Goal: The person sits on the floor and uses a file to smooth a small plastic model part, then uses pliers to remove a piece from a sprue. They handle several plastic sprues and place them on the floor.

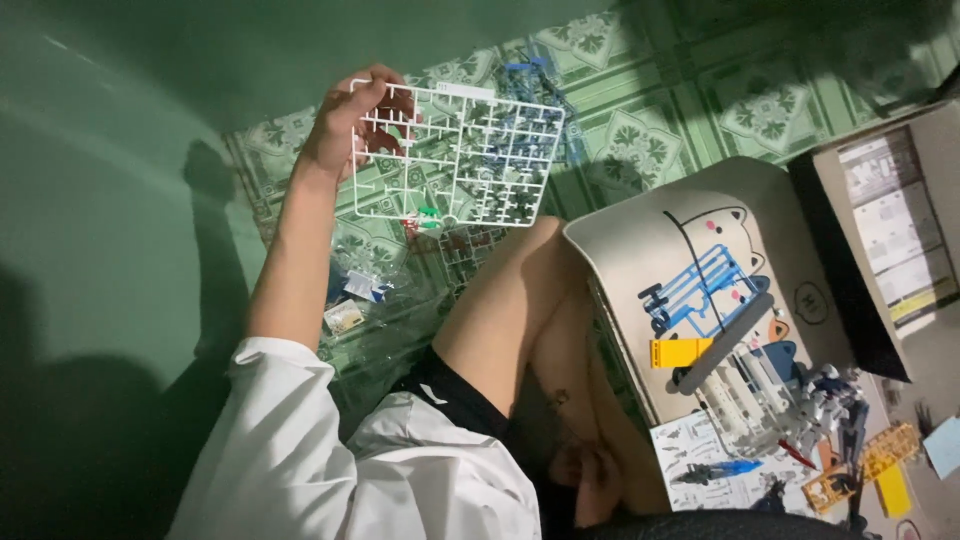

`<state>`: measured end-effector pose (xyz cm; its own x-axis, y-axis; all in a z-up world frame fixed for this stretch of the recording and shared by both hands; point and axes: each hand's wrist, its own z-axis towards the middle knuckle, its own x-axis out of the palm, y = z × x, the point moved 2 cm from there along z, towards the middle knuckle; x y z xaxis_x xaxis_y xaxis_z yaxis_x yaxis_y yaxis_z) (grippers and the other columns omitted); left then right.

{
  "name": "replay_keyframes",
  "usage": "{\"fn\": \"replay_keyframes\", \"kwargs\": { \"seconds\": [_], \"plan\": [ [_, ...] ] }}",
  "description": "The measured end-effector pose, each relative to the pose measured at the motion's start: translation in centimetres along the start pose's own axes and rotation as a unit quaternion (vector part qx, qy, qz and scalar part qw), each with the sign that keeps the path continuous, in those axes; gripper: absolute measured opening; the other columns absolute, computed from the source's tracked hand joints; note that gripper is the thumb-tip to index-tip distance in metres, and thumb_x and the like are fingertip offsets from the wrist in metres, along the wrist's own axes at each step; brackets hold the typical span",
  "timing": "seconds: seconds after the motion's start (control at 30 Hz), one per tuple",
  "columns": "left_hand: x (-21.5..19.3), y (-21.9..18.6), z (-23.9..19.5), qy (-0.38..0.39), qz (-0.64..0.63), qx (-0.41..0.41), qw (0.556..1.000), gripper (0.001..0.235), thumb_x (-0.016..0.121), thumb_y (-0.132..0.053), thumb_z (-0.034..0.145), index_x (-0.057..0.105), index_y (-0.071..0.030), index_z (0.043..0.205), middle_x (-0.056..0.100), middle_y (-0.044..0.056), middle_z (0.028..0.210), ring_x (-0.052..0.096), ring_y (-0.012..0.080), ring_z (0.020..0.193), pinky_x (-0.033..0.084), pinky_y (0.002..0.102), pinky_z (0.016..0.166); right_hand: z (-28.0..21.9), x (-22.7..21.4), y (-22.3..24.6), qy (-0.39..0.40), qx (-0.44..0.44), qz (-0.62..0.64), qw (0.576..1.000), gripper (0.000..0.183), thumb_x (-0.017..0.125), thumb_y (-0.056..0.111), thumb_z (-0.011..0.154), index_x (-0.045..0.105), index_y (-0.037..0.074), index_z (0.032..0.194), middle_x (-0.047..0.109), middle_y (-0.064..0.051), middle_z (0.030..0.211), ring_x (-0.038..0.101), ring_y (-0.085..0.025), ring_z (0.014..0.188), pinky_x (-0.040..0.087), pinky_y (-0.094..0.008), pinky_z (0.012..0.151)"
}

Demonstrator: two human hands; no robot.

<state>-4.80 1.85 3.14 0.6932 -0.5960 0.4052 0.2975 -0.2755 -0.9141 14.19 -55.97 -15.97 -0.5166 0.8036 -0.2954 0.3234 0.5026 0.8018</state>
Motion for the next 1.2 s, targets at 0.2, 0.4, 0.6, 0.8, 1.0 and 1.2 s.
{"fn": "replay_keyframes", "kwargs": {
  "seconds": [0.2,0.4,0.6,0.8,1.0,1.2],
  "plan": [
    [6.3,-0.2,1.1,0.042,-0.075,-0.028,0.996,0.030,0.063,-0.030,0.086,0.056,-0.009,0.106,0.066,0.010,0.087,0.064,0.0171,0.066,0.050,0.023,0.049,-0.4,0.6,1.5,0.000,0.092,0.056,0.994,0.024,0.053,0.013,0.091,0.062,-0.009,0.090,0.061,-0.018,0.065,0.052,-0.023,0.048,0.043,-0.029,0.043],
    [12.9,0.1,2.5,0.110,-0.079,-0.051,0.989,0.031,0.065,-0.033,0.083,0.057,-0.008,0.099,0.065,0.010,0.087,0.062,0.0160,0.065,0.049,0.023,0.050,-0.5,0.3,0.8,-0.025,0.031,-0.007,0.999,0.028,0.059,0.008,0.081,0.065,-0.006,0.104,0.069,-0.017,0.079,0.061,-0.021,0.063,0.049,-0.028,0.058],
    [17.8,0.5,1.2,0.178,-0.090,-0.055,0.978,0.027,0.061,-0.032,0.088,0.057,-0.007,0.098,0.064,0.008,0.086,0.064,0.0146,0.066,0.053,0.022,0.054,-1.1,0.7,1.0,-0.033,0.051,0.124,0.990,0.019,0.057,0.003,0.085,0.063,-0.007,0.100,0.061,-0.014,0.070,0.048,-0.017,0.047,0.040,-0.026,0.041],
    [20.3,-0.4,-0.8,0.199,-0.023,-0.032,0.979,0.017,0.055,-0.026,0.090,0.057,-0.010,0.096,0.063,0.005,0.090,0.066,0.0167,0.080,0.059,0.028,0.068,-1.2,0.5,2.0,-0.011,0.024,0.038,0.999,0.027,0.058,0.009,0.082,0.066,-0.004,0.105,0.067,-0.012,0.074,0.055,-0.015,0.055,0.045,-0.024,0.053],
    [21.7,-1.7,-2.3,0.208,-0.015,-0.025,0.978,0.019,0.057,-0.024,0.086,0.060,-0.006,0.092,0.065,0.005,0.083,0.065,0.0123,0.065,0.057,0.021,0.059,-1.5,0.5,3.1,-0.014,-0.047,-0.031,0.998,0.028,0.059,0.010,0.079,0.066,-0.005,0.102,0.070,-0.011,0.083,0.059,-0.015,0.063,0.048,-0.024,0.058],
    [21.6,-1.4,-2.3,0.242,-0.015,-0.007,0.970,0.024,0.057,-0.029,0.088,0.059,-0.006,0.094,0.065,0.006,0.084,0.065,0.0138,0.064,0.056,0.022,0.058,-1.3,0.7,2.5,-0.004,0.031,0.072,0.997,0.025,0.057,0.006,0.085,0.064,-0.005,0.106,0.064,-0.012,0.070,0.053,-0.014,0.050,0.044,-0.025,0.045]
  ]
}}
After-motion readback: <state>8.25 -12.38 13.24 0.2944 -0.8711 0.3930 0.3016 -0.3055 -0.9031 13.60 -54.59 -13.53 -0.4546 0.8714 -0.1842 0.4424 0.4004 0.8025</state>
